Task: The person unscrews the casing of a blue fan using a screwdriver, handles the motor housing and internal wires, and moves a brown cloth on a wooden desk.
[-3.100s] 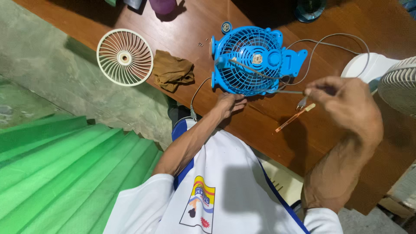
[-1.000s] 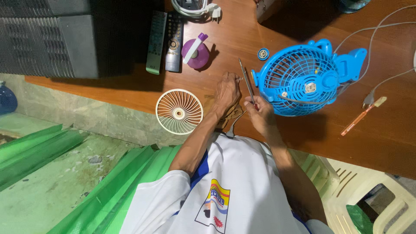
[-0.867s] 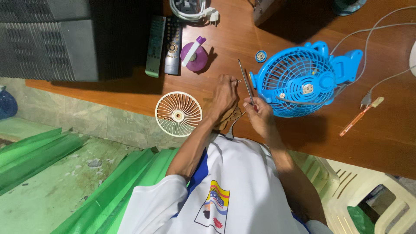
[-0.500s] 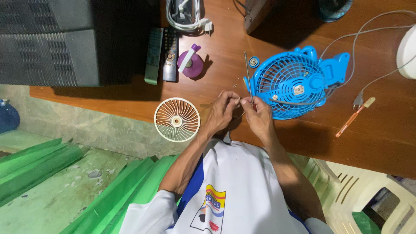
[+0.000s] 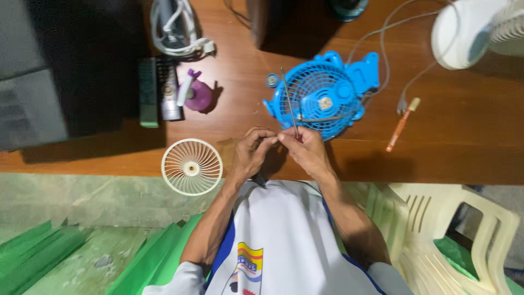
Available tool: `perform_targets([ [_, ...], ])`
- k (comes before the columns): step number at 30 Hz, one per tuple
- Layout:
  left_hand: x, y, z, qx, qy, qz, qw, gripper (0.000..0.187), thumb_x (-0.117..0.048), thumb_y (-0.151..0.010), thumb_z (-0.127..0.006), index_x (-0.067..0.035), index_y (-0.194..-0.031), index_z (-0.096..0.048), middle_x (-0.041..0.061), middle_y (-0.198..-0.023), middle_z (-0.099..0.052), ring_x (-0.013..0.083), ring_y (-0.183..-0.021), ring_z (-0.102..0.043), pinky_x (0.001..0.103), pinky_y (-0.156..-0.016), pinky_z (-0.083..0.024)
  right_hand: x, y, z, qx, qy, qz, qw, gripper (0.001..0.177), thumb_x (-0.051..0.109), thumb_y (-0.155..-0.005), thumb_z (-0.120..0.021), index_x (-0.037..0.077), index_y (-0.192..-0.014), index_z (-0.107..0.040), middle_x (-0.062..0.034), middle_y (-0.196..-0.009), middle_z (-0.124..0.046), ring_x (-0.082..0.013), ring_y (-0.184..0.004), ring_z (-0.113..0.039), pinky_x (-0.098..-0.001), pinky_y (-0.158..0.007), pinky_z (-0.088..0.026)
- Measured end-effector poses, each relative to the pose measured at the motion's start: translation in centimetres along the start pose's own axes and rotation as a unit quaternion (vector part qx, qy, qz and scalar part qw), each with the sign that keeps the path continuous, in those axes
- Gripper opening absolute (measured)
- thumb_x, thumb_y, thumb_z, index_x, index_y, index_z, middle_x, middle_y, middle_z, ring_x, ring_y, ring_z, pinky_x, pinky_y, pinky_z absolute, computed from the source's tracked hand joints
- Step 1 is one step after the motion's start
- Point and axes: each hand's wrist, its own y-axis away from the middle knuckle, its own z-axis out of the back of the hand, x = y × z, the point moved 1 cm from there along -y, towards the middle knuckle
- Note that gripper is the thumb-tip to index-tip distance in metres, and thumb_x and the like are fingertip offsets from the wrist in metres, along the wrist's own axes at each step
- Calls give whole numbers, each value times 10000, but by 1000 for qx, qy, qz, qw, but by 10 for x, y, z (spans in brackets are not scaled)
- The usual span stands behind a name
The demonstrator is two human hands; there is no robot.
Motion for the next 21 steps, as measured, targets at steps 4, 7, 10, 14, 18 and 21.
perform_targets([
  [4, -23, -5, -19, 4, -32, 14, 999, 112, -98, -926, -763, -8, -992, -759, 87, -952, -743, 179, -892, -717, 309, -811, -570, 9, 14, 29, 7, -30, 14, 999, 225, 228, -930, -758, 16, -1000, -733, 64, -615, -522, -13, -468, -405, -214, -409, -273],
  [7, -37, -12, -44, 5, -64, -27, 998, 117, -101, -903, -773, -13, -979, -777, 102, -953, -744, 201, -876, -712, 319, -765, -562, 12, 21, 57, -6, -55, -4, 998, 226, 222, -927, -755, 12, -1006, -726, 62, -616, -522, -14, -457, -398, -213, -399, -266],
  [10, -46, -14, -74, 1, -72, -62, 995, 109, -116, -924, -767, -21, -977, -771, 112, -958, -751, 214, -862, -734, 324, -763, -578, 9, 26, 90, -21, -66, 0, 998, 217, 192, -917, -759, 2, -1013, -718, 58, -641, -558, -15, -461, -401, -213, -400, -277],
  [14, -53, -16, -122, 3, -84, -74, 994, 127, -138, -939, -754, -25, -996, -771, 130, -969, -755, 237, -862, -732, 345, -758, -578, -2, 30, 138, -46, -99, 9, 994, 190, 155, -927, -763, -8, -1013, -716, 41, -636, -542, -21, -460, -406, -210, -406, -289],
  [18, -53, -13, -169, 20, -86, -43, 995, 150, -163, -941, -756, -23, -989, -778, 128, -934, -754, 209, -804, -720, 334, -693, -568, -19, 14, 189, -92, -152, 12, 984, 177, 137, -933, -729, -8, -1024, -688, 25, -674, -599, -38, -449, -406, -222, -403, -303],
  [21, -34, -7, -206, 57, -31, 159, 985, 211, -215, -943, -748, -13, -990, -789, 106, -834, -755, 183, -639, -671, 326, -594, -529, -34, -2, 227, -110, -196, -4, 974, 185, 131, -940, -746, -4, -1041, -670, 51, -621, -485, -55, -454, -411, -238, -417, -325],
])
